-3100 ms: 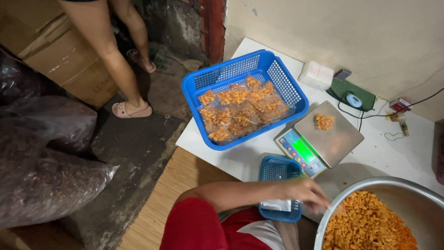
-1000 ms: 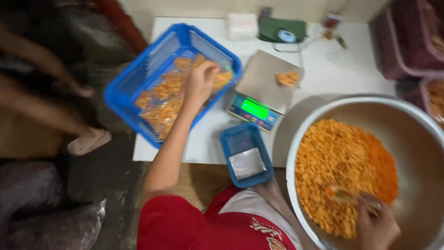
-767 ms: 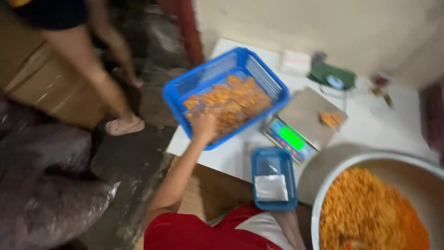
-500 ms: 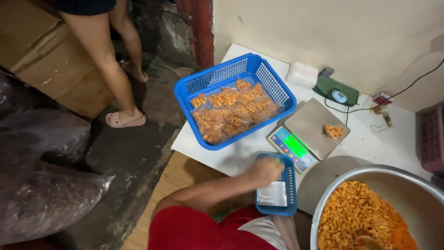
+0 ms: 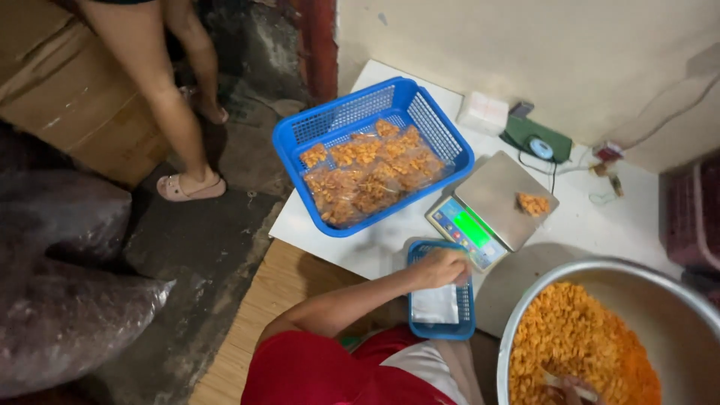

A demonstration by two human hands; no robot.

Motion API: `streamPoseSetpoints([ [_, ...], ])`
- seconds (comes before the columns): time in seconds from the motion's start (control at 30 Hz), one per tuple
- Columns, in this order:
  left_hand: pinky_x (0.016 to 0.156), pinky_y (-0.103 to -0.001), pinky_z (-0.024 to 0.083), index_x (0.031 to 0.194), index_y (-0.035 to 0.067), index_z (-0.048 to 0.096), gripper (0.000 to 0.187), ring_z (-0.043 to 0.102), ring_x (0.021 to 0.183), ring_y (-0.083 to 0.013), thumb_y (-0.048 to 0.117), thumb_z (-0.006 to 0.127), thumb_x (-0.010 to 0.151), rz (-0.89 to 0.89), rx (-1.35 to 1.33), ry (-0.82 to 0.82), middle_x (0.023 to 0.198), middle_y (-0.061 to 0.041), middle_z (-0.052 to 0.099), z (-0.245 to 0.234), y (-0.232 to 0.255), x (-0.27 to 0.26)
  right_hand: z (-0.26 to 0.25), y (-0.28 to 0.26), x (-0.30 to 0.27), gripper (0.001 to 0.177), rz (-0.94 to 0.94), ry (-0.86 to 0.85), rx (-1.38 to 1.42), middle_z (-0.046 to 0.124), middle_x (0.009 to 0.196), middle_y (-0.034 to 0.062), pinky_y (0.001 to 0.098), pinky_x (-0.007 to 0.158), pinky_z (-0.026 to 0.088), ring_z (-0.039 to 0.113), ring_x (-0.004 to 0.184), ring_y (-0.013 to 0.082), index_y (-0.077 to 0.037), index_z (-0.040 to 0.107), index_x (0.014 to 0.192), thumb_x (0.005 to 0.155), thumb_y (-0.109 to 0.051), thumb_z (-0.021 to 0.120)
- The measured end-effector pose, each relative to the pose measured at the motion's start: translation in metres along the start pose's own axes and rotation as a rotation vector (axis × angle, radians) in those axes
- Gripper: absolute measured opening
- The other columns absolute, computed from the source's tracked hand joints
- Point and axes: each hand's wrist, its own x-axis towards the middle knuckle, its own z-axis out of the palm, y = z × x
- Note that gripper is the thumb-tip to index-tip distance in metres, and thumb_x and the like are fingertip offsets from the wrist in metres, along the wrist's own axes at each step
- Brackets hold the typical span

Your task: The person is manually packing a snack mixture from a large metal bowl into small plastic bags, weighing each bag on a digital scale for consistency, and then placing the finished bags into a blue plastic basket.

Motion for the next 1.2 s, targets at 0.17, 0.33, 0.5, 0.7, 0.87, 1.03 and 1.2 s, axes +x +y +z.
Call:
streamPoseSetpoints([
  [0.17, 0.072, -0.029, 0.064, 0.108, -0.005, 0.072, 0.022, 0.074, 0.072, -0.0196, 0.016, 0.068, 0.1, -0.148, -0.749, -0.38, 0.085, -0.018, 0.075, 0.029, 0.078, 0.002, 0.002, -0.011, -0.044, 0.06, 0.298, 0.041, 0.106, 0.082, 0.075, 0.0108, 0.0372, 0.084, 0.045, 0.075, 0.081, 0.0239, -0.009, 0.089, 0.086, 0.104, -0.056, 0.057],
  [0.33, 0.047, -0.015, 0.029, 0.11, -0.002, 0.078, 0.023, 0.051, 0.061, 0.0006, 0.008, 0.077, 0.089, -0.155, -0.699, -0.529, 0.116, -0.018, 0.077, 0.045, 0.176, 0.006, -0.066, -0.086, -0.081, 0.02, 0.182, 0.437, 0.903, 0.063, 0.099, 0.0044, 0.0283, 0.071, 0.059, 0.065, 0.087, 0.0144, -0.009, 0.066, 0.11, 0.096, -0.021, 0.074],
  [0.5, 0.04, -0.024, 0.044, 0.095, -0.002, 0.079, 0.021, 0.054, 0.043, -0.01, 0.012, 0.089, 0.083, -0.204, -0.589, -0.584, 0.052, -0.008, 0.062, 0.091, 0.17, 0.019, -0.106, -0.135, -0.102, 0.009, -0.067, 0.675, 0.887, 0.062, 0.099, 0.0117, 0.0386, 0.066, 0.065, 0.064, 0.087, 0.0194, 0.001, 0.066, 0.106, 0.099, 0.001, 0.072],
  [0.7, 0.074, -0.039, 0.058, 0.127, -0.002, 0.063, 0.053, 0.068, 0.091, -0.0252, 0.021, 0.086, 0.085, -0.238, -0.394, -0.66, 0.104, -0.02, 0.07, 0.107, 0.194, 0.018, -0.103, -0.145, -0.108, 0.015, -0.478, 0.739, 0.202, 0.075, 0.097, 0.0064, 0.0398, 0.075, 0.062, 0.075, 0.092, 0.027, -0.008, 0.078, 0.095, 0.088, 0.005, 0.077],
  [0.87, 0.092, -0.043, 0.06, 0.137, 0.003, 0.061, 0.046, 0.071, 0.113, -0.0308, 0.001, 0.074, 0.093, -0.207, -0.376, -0.81, 0.12, -0.017, 0.07, 0.115, 0.179, 0.021, -0.096, -0.123, -0.103, 0.014, -0.442, 0.762, 0.205, 0.074, 0.095, 0.0097, 0.0369, 0.076, 0.063, 0.073, 0.089, 0.0258, -0.005, 0.078, 0.095, 0.089, 0.007, 0.075],
  [1.03, 0.086, -0.042, 0.062, 0.134, 0.011, 0.063, 0.05, 0.068, 0.115, -0.0369, -0.005, 0.076, 0.089, -0.115, -0.285, -0.856, 0.132, -0.016, 0.064, 0.124, 0.171, 0.032, -0.108, -0.124, -0.106, 0.006, -0.298, 0.739, 0.635, 0.069, 0.096, 0.026, 0.0455, 0.069, 0.065, 0.071, 0.086, 0.0363, 0.006, 0.071, 0.104, 0.098, 0.008, 0.07],
  [1.2, 0.078, -0.036, 0.059, 0.118, 0.012, 0.068, 0.019, 0.072, 0.094, -0.0201, 0.012, 0.073, 0.1, -0.125, -0.392, -0.802, 0.118, -0.017, 0.07, 0.132, 0.167, 0.014, -0.101, -0.096, -0.103, 0.01, -0.133, 0.776, 0.922, 0.068, 0.101, 0.0149, 0.0381, 0.071, 0.067, 0.069, 0.089, 0.0191, 0.005, 0.067, 0.109, 0.1, 0.002, 0.072],
])
